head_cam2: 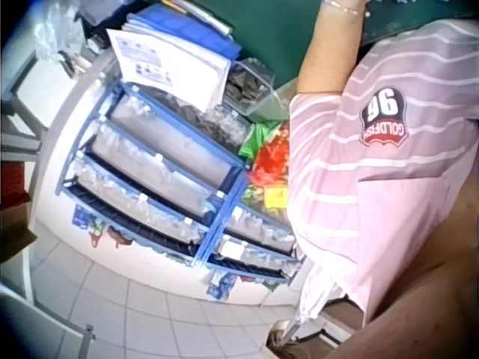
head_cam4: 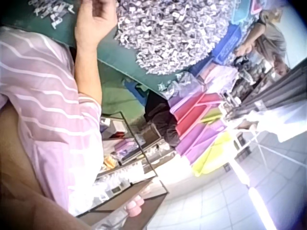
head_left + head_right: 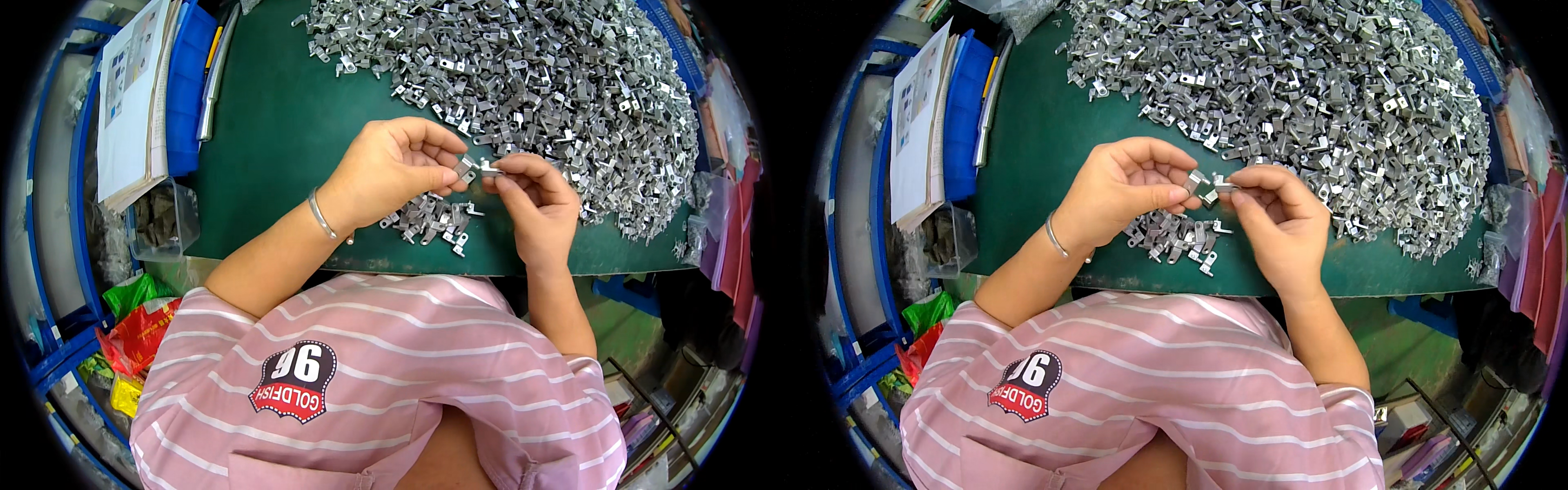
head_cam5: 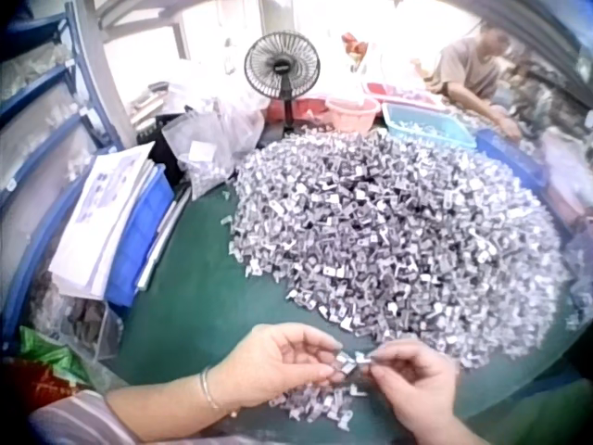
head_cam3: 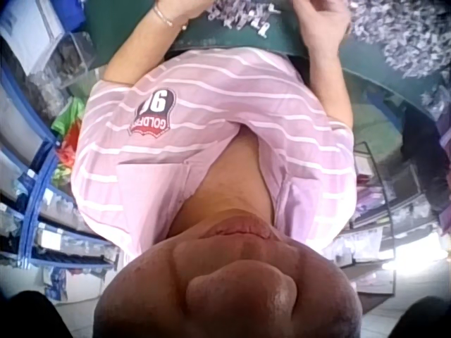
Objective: The person sits on the floor and repeatedly picks up small silver metal clips from a large pile. They handle each clip individually, turning it over in their hands, and place it into a smaller, separate pile on the table. The task involves continuous sorting and handling of the metal components by hand.
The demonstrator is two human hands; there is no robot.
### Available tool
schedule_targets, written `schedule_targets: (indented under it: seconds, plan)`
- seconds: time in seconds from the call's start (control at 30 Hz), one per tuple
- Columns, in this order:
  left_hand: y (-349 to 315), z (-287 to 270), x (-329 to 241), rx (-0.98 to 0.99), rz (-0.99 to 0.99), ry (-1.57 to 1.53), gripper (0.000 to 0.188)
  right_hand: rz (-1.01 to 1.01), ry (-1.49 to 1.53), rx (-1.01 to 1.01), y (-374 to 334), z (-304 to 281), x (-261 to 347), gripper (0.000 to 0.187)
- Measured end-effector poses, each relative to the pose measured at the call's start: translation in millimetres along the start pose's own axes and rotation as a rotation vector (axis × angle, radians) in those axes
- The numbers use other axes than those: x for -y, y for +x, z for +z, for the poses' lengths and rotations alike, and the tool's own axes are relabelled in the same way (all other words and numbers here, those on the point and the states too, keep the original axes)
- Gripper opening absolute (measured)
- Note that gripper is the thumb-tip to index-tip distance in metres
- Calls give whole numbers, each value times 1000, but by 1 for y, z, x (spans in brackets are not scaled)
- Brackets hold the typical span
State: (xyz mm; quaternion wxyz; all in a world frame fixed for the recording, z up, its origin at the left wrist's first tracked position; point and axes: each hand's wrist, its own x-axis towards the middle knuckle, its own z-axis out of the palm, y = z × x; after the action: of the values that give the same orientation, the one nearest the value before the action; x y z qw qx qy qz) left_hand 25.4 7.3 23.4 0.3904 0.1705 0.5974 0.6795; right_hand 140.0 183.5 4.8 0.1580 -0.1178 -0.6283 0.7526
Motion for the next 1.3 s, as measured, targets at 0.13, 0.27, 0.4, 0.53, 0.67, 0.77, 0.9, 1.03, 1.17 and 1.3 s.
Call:
schedule_targets:
  seconds: [0.13, 0.27, 0.4, 0.53, 0.67, 0.77, 0.9, 1.03, 1.17, 1.3]
  plan:
    - [-6, -4, 10, -74, 318, 639, 18, -387, -700, 158, -3, 8, -6, 14]
    - [-10, -12, 11, -12, 419, 841, 20, -335, -612, 336, -8, 10, 1, 15]
    - [-15, -20, 2, 111, 363, 911, 18, -521, -767, 333, 4, 3, 1, 22]
    - [-9, -25, -2, 211, 375, 975, 17, -749, -1276, 187, 34, 1, -1, 24]
    - [12, -12, 0, -47, 525, 1003, 24, -783, -1464, 213, 47, 2, -2, 13]
    - [39, -13, 17, -149, 656, 1149, 26, -797, -1481, 262, 50, 0, 4, 10]
    - [50, -13, 23, -187, 701, 1238, 22, -763, -1245, 264, 51, -4, 8, 11]
    - [48, -14, 23, -222, 767, 1202, 18, -482, -965, 174, 42, -3, 19, 19]
    - [35, -12, 13, -177, 378, 696, 13, 76, -402, 90, 34, -7, 21, 18]
    - [21, -13, 9, -66, -67, -61, 16, 384, -88, 99, 30, -14, 20, 16]
